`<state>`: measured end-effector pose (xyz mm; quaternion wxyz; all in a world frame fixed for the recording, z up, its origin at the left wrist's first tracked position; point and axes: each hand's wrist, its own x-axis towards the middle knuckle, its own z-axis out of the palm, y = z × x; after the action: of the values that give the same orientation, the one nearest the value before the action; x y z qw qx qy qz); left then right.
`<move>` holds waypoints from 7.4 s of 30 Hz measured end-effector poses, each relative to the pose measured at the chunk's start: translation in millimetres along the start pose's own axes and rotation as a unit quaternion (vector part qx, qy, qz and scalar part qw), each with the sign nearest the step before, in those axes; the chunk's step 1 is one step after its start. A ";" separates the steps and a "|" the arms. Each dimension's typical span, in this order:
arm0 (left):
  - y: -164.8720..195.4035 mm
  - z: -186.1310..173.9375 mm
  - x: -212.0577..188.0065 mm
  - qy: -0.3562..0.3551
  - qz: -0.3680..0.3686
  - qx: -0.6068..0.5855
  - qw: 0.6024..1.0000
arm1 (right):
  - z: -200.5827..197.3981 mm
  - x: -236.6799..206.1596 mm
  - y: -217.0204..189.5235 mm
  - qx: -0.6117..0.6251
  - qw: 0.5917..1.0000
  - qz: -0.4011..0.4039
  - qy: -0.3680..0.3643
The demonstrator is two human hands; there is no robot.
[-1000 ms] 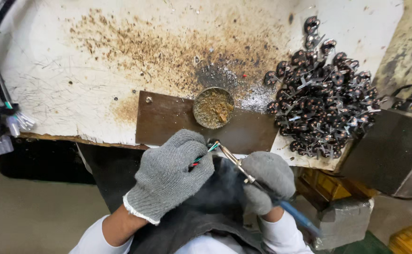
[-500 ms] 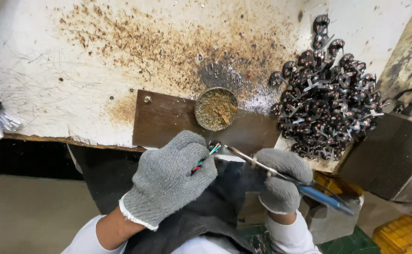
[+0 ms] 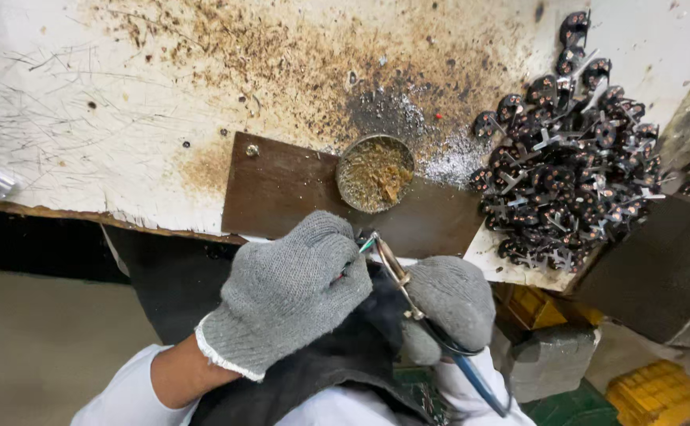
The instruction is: The person, wearing gloves, solders wire leads onto small electrical components at a workbench using a soldering iron, twisting and positioning the wires by hand and using pliers, then sets finished components onto a growing pile and reaches for the next piece.
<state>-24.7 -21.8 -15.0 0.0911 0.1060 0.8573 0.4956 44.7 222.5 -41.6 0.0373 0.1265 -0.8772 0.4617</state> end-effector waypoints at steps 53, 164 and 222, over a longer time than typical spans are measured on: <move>3.5 -3.6 4.8 0.025 0.037 -0.015 0.999 | 20.4 27.1 12.1 -0.222 0.947 0.109 0.204; 23.6 4.8 -22.3 0.008 0.039 -0.151 0.988 | -0.8 33.4 -22.1 0.185 0.981 0.034 -0.046; 1.0 -0.8 -6.6 0.040 -0.049 -0.057 0.996 | 85.4 38.6 -30.3 -0.029 0.980 -0.030 0.193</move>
<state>-18.5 -23.8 -13.5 0.0867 0.0384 0.8346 0.5426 19.6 128.8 -59.1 0.2234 0.0599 -0.8623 0.4506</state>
